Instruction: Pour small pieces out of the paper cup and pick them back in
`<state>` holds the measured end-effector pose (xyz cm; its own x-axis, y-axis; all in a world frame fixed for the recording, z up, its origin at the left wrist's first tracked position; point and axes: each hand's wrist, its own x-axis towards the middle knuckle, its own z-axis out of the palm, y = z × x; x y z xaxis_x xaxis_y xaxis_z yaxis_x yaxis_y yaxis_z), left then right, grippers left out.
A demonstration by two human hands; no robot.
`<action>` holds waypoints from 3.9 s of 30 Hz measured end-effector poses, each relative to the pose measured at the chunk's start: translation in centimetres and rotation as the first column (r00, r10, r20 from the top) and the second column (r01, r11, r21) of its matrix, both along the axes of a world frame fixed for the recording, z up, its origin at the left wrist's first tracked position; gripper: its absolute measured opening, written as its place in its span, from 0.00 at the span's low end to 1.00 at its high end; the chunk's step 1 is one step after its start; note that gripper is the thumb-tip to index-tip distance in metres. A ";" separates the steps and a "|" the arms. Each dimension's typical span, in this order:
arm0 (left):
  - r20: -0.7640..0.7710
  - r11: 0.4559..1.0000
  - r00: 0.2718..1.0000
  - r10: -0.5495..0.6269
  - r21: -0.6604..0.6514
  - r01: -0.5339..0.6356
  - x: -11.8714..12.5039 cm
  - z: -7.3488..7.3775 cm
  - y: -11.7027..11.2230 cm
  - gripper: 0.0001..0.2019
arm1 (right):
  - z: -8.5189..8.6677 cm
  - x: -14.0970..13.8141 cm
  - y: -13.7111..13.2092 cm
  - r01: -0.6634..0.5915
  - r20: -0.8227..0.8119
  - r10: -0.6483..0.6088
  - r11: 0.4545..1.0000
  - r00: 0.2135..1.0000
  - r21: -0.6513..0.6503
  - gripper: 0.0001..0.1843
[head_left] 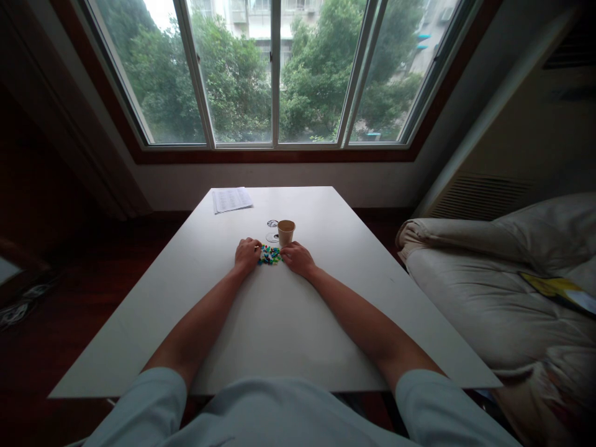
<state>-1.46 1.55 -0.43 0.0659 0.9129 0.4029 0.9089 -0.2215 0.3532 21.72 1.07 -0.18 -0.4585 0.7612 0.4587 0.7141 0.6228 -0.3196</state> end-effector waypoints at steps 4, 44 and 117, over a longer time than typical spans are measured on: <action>0.002 1.000 1.000 -0.007 0.018 0.007 0.0 0.0 0.0 0.10 | -0.1 0.1 0.1 -0.025 -0.006 0.025 1.000 1.000 -0.011 0.11; 0.014 1.000 1.000 -0.005 -0.022 0.005 0.3 0.6 -0.4 0.11 | -0.7 0.2 1.9 -0.252 -0.809 -0.247 0.867 0.534 -0.431 0.14; 0.108 0.967 0.971 0.215 -0.161 -0.196 -1.0 -0.1 0.6 0.13 | -1.0 1.4 1.6 -0.165 -0.085 0.161 0.986 0.983 -0.039 0.11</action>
